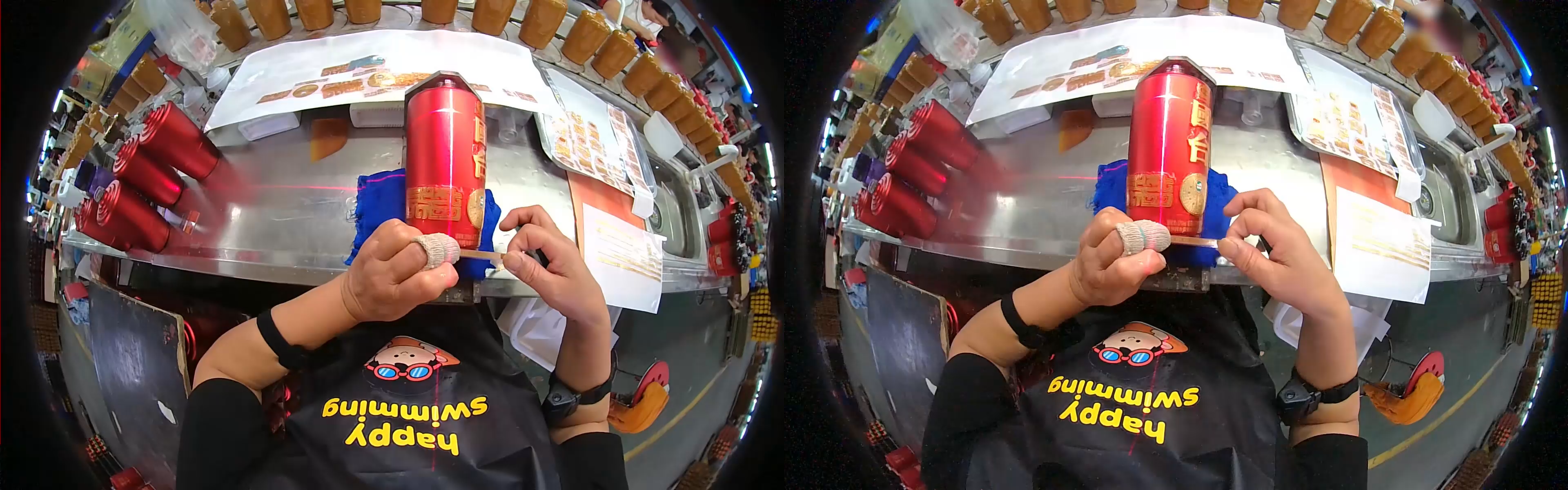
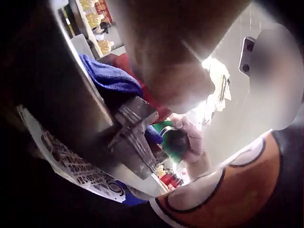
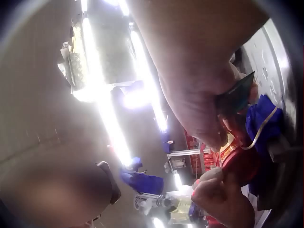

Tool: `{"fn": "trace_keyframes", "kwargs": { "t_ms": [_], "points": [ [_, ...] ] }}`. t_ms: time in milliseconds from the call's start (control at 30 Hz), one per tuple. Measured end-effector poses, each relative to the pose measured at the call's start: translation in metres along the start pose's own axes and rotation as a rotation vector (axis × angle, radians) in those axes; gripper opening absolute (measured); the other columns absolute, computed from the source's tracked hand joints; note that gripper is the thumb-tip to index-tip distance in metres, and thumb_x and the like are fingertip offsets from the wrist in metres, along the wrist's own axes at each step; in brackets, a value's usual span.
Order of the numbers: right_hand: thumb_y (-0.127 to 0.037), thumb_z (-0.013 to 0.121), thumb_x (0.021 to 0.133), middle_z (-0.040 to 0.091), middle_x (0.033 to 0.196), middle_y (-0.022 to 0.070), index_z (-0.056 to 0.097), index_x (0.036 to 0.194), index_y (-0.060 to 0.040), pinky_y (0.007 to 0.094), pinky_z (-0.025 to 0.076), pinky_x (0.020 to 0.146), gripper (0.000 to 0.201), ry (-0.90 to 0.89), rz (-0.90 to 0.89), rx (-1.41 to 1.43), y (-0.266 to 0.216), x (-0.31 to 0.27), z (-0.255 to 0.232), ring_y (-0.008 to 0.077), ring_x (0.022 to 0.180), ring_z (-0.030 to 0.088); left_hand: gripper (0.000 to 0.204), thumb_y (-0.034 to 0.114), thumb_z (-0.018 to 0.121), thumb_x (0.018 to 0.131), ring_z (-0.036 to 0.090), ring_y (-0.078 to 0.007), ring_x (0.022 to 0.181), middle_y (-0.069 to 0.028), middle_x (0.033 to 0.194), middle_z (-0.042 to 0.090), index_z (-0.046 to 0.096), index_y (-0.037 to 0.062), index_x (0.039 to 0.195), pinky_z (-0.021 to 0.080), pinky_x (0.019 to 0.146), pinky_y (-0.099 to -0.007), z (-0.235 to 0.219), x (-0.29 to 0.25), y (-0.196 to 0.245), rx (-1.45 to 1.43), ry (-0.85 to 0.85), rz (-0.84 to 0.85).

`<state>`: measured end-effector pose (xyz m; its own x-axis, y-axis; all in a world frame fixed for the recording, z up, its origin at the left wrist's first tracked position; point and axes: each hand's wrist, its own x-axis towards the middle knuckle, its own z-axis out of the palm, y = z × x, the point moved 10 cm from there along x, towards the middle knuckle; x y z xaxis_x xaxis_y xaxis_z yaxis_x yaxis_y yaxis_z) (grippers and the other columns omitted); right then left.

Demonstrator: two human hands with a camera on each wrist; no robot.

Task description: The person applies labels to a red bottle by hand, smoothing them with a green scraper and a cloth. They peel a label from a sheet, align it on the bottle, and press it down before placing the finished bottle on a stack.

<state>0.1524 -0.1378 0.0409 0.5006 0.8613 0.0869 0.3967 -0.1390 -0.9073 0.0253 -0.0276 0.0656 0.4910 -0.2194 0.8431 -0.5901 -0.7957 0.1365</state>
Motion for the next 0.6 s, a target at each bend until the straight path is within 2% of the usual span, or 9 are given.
{"fn": "trace_keyframes", "kwargs": {
  "t_ms": [200,300,333,433,533,600],
  "points": [
    [-0.019,0.067,0.089,0.051,0.111,0.0089,0.059,0.086,-0.0047,0.0302,0.04,0.086,0.017,-0.002,0.015,0.017,0.003,-0.002,-0.002,0.0195,0.1,0.049,0.025,0.017,0.07,0.071,0.052,-0.0162,0.078,0.0043,0.086,0.057,0.06,0.0189,0.094,0.043,0.064,-0.0299,0.008,0.019,0.015,0.099,-0.119,0.147],
    [-0.021,0.067,0.09,0.05,0.113,0.0091,0.058,0.085,-0.0045,0.0306,0.037,0.092,0.02,-0.007,0.029,0.028,0.003,-0.003,-0.003,0.0179,0.104,0.046,0.024,0.017,0.071,0.071,0.052,-0.0163,0.079,0.0041,0.086,0.056,0.061,0.0189,0.092,0.042,0.064,-0.0296,0.005,0.01,0.007,0.039,-0.116,0.109],
    [-0.022,0.067,0.091,0.049,0.114,0.0092,0.057,0.084,-0.0044,0.0308,0.035,0.095,0.022,-0.012,0.041,0.035,0.003,-0.003,-0.003,0.0171,0.105,0.045,0.024,0.018,0.071,0.071,0.052,-0.016,0.079,0.0042,0.085,0.055,0.061,0.019,0.092,0.042,0.064,-0.0294,0.002,0.006,0.002,-0.003,-0.049,0.067],
    [-0.022,0.067,0.091,0.049,0.114,0.0092,0.057,0.084,-0.0042,0.0306,0.035,0.095,0.022,-0.011,0.044,0.023,0.004,-0.002,-0.003,0.0172,0.105,0.045,0.025,0.017,0.071,0.07,0.052,-0.0166,0.079,0.0035,0.087,0.057,0.061,0.0186,0.093,0.043,0.065,-0.03,0.003,0.004,0.003,0.011,-0.051,0.038],
    [-0.022,0.067,0.091,0.049,0.114,0.0091,0.057,0.083,-0.0043,0.0306,0.035,0.094,0.022,-0.012,0.063,0.049,0.006,-0.002,-0.002,0.0176,0.105,0.046,0.025,0.015,0.071,0.07,0.052,-0.0176,0.08,0.0021,0.094,0.061,0.062,0.0182,0.094,0.043,0.066,-0.0312,0.008,0.015,0.015,0.089,-0.144,0.14],
    [-0.02,0.067,0.09,0.051,0.111,0.0089,0.058,0.085,-0.0041,0.0307,0.039,0.089,0.019,-0.002,0.053,0.047,0.008,-0.002,-0.003,0.0186,0.102,0.048,0.026,0.015,0.071,0.07,0.052,-0.0178,0.081,0.0023,0.094,0.061,0.062,0.0184,0.094,0.043,0.066,-0.0315,0.009,0.016,0.014,0.079,-0.146,0.137]
  ]
}}
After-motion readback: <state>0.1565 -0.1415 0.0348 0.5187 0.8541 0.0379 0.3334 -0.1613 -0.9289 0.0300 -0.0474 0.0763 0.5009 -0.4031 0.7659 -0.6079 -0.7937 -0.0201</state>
